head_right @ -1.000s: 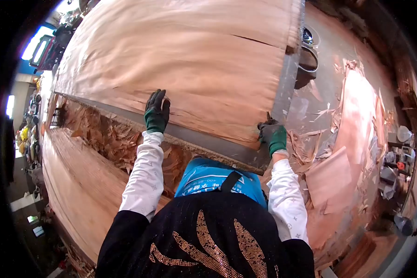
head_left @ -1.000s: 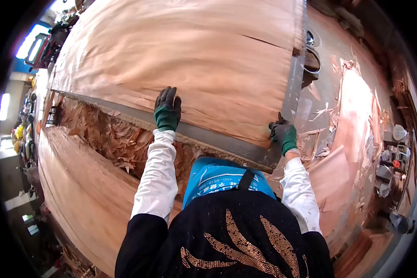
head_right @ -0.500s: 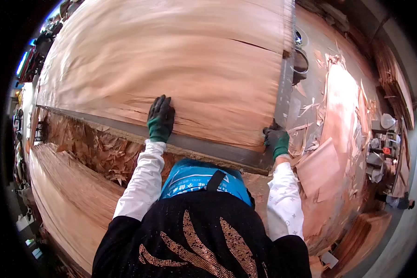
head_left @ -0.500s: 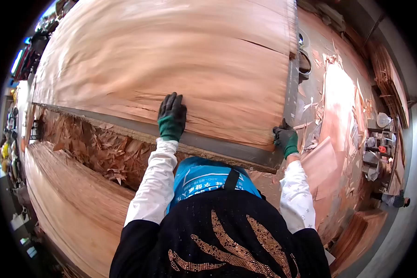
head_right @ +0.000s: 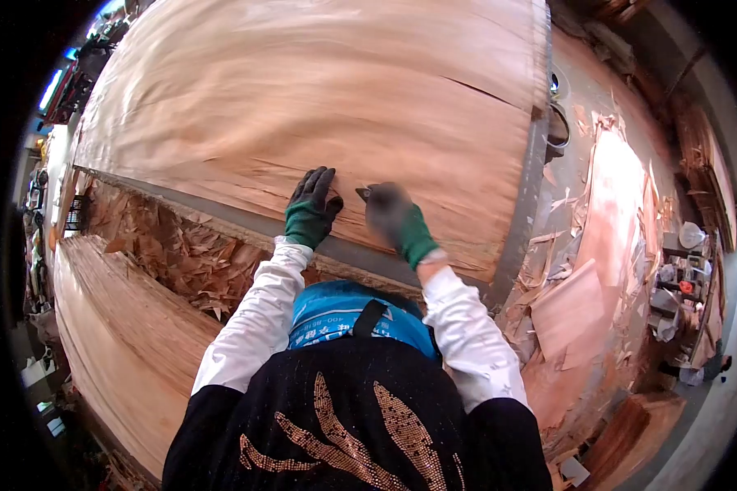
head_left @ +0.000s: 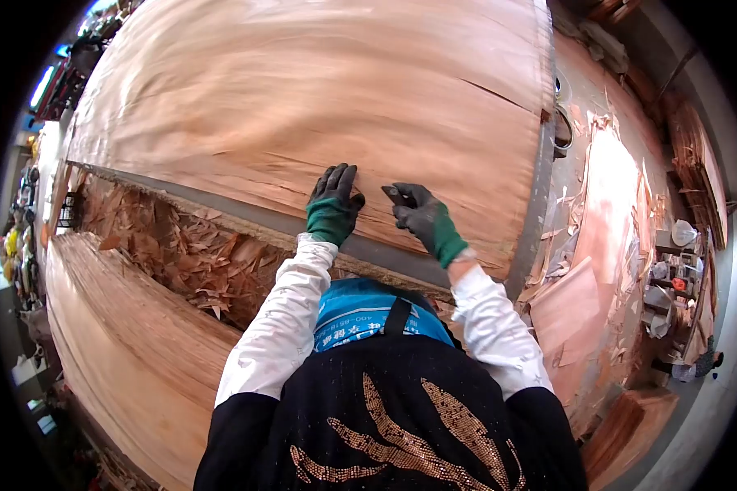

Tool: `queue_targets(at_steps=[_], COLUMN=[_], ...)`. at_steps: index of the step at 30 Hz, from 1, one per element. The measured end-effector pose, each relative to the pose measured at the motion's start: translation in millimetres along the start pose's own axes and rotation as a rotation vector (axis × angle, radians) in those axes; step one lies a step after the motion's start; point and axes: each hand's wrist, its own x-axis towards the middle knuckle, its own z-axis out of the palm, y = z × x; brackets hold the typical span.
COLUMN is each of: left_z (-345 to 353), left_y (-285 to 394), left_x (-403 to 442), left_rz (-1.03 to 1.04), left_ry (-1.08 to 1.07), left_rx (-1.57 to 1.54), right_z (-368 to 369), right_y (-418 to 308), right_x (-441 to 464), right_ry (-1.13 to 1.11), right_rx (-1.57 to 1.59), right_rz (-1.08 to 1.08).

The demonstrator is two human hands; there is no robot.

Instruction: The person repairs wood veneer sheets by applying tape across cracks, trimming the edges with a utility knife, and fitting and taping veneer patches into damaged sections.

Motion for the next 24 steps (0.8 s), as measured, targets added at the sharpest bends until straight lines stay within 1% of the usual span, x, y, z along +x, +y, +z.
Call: queue_targets(at_steps=[1, 3, 6, 9, 12, 15, 18, 21, 24], left_z=[0, 2, 2, 0, -1, -1, 5, 4, 1], left_y=[1, -1, 1, 2, 1, 2, -3, 0, 2], left_x=[-1, -2, -1, 0, 1, 1, 1, 1, 3], left_rz=[-0.001, 0.02, -0.021, -0.012, -0.023, -0.036, -0.072, -0.099, -0.132], left_ry=[0.009, 0.034, 0.011, 0.011, -0.008, -0.016, -0.05, -0.06, -0.106], left_rx=[-0.005, -0.024, -0.056, -0.051, -0.055, -0.068, -0.091, -0.085, -0.079], right_z=[13, 26, 33, 42, 39, 27, 39, 42, 51], right_y=[3, 5, -22, -31, -20, -52, -46, -50, -42], right_x=[12, 26, 27, 29, 36, 31, 43, 48, 52], right_ry=[0.007, 0.017, 0.162, 0.183, 0.135, -0.058, -0.076, -0.091, -0.069], right_rx=[-0.053, -0.06, -0.448, -0.539, -0.62, -0.703, -0.729, -0.816, -0.839], right_rz=[-0.012, 0.017, -0.106, -0.069, -0.323, -0.047, 0.002, -0.109, -0.153])
